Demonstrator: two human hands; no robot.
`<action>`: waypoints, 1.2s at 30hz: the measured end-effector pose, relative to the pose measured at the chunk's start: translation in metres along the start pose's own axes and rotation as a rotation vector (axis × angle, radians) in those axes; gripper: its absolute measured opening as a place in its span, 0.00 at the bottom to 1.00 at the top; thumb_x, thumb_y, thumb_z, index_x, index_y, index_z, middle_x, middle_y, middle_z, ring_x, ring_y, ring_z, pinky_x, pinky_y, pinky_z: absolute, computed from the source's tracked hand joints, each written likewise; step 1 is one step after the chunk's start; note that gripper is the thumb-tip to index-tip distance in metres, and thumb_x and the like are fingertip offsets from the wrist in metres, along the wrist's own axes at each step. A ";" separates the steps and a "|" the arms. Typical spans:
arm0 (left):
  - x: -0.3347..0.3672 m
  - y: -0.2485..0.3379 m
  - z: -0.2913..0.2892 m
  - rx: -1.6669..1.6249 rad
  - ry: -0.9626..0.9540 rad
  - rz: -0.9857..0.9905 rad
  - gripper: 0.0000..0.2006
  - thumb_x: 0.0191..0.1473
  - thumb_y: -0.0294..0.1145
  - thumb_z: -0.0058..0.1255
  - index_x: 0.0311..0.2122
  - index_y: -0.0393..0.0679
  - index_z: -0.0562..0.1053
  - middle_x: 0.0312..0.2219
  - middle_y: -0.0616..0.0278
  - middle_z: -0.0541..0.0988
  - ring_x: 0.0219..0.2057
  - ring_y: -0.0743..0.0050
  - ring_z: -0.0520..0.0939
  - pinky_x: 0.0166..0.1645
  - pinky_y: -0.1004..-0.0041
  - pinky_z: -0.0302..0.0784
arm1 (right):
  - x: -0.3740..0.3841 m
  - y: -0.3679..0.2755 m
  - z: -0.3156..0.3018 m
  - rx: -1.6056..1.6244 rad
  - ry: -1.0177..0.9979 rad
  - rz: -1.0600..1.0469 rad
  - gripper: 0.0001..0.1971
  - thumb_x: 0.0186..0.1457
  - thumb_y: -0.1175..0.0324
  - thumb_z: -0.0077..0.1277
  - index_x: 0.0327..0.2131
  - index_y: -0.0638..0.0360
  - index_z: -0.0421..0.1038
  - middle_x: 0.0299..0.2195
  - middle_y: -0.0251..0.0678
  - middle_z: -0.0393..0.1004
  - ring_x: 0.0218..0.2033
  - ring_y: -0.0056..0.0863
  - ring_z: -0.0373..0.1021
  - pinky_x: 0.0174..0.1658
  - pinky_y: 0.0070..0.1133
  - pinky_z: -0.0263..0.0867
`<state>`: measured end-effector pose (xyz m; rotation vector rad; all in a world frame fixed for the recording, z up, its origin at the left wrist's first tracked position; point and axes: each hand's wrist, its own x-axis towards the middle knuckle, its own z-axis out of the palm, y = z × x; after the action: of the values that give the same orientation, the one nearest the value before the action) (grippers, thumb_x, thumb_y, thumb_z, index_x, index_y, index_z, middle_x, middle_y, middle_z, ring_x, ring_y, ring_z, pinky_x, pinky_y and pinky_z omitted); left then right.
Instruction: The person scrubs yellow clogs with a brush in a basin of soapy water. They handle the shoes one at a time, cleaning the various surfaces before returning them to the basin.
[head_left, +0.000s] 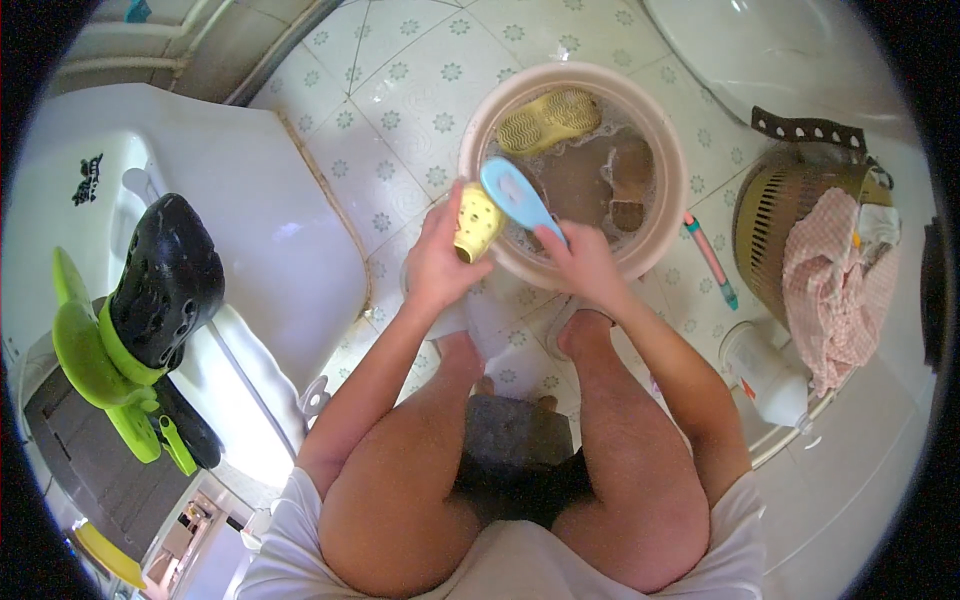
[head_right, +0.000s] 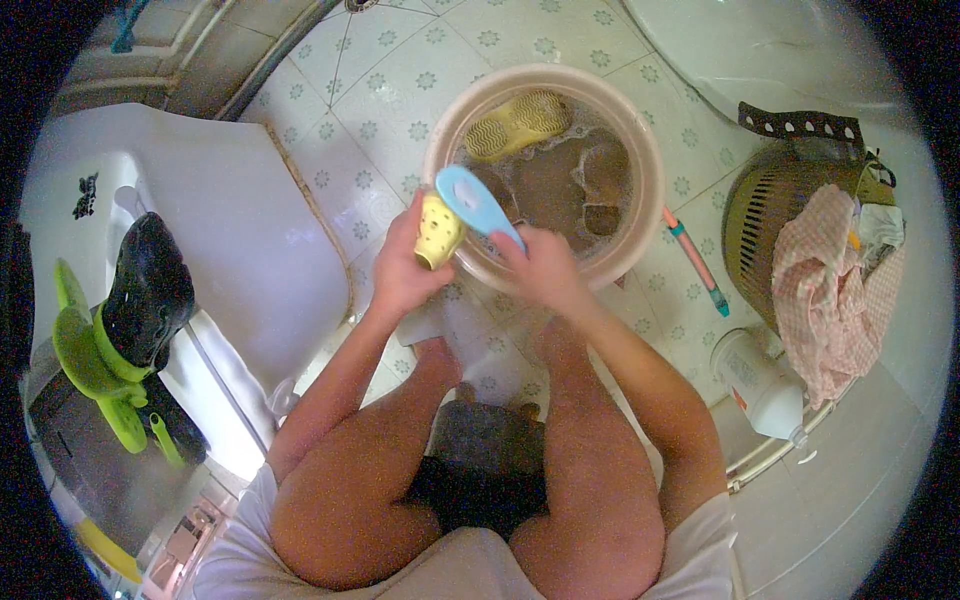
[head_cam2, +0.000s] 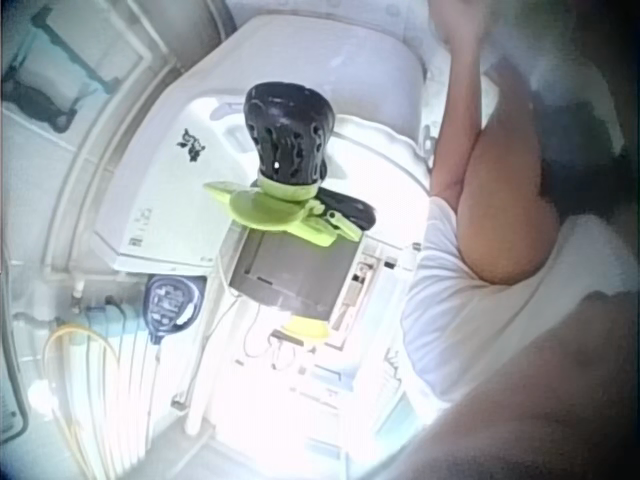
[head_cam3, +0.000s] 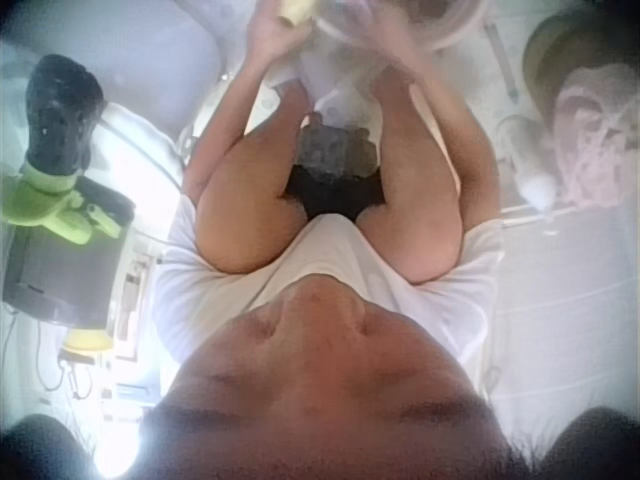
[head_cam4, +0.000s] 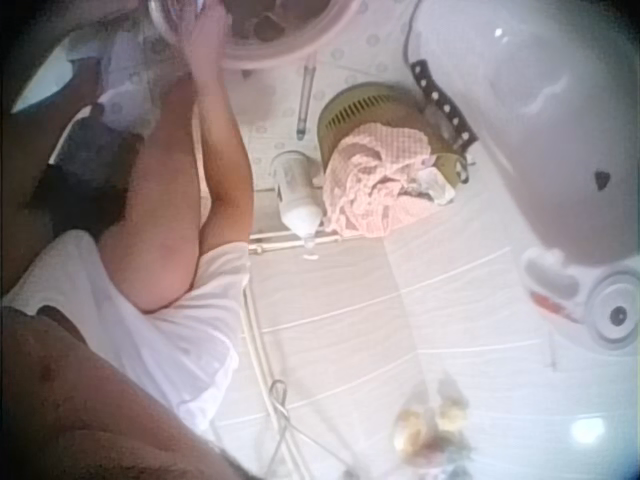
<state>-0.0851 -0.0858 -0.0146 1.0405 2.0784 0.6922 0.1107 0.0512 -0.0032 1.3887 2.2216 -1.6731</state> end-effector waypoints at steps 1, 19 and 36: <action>-0.001 -0.002 0.000 0.093 -0.005 0.030 0.57 0.35 0.37 0.67 0.72 0.62 0.49 0.59 0.54 0.69 0.54 0.51 0.77 0.55 0.61 0.77 | 0.013 -0.009 -0.004 0.002 -0.001 -0.002 0.22 0.65 0.53 0.51 0.35 0.69 0.76 0.22 0.47 0.73 0.24 0.30 0.68 0.33 0.30 0.66; 0.001 0.009 -0.008 0.132 -0.027 -0.003 0.58 0.30 0.29 0.68 0.71 0.56 0.53 0.59 0.53 0.70 0.57 0.50 0.74 0.59 0.62 0.73 | 0.006 -0.007 -0.009 0.037 -0.128 0.048 0.23 0.67 0.53 0.48 0.34 0.70 0.75 0.21 0.41 0.71 0.25 0.23 0.64 0.32 0.28 0.64; 0.006 -0.007 0.000 0.052 0.063 0.115 0.56 0.33 0.33 0.68 0.71 0.53 0.53 0.58 0.51 0.72 0.55 0.47 0.75 0.59 0.59 0.74 | -0.032 0.015 -0.011 0.155 -0.106 0.019 0.25 0.66 0.51 0.49 0.36 0.71 0.74 0.19 0.35 0.67 0.25 0.21 0.62 0.31 0.27 0.63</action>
<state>-0.0914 -0.0843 -0.0218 1.1895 2.1132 0.7403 0.1445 0.0404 0.0066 1.3122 2.0560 -1.9002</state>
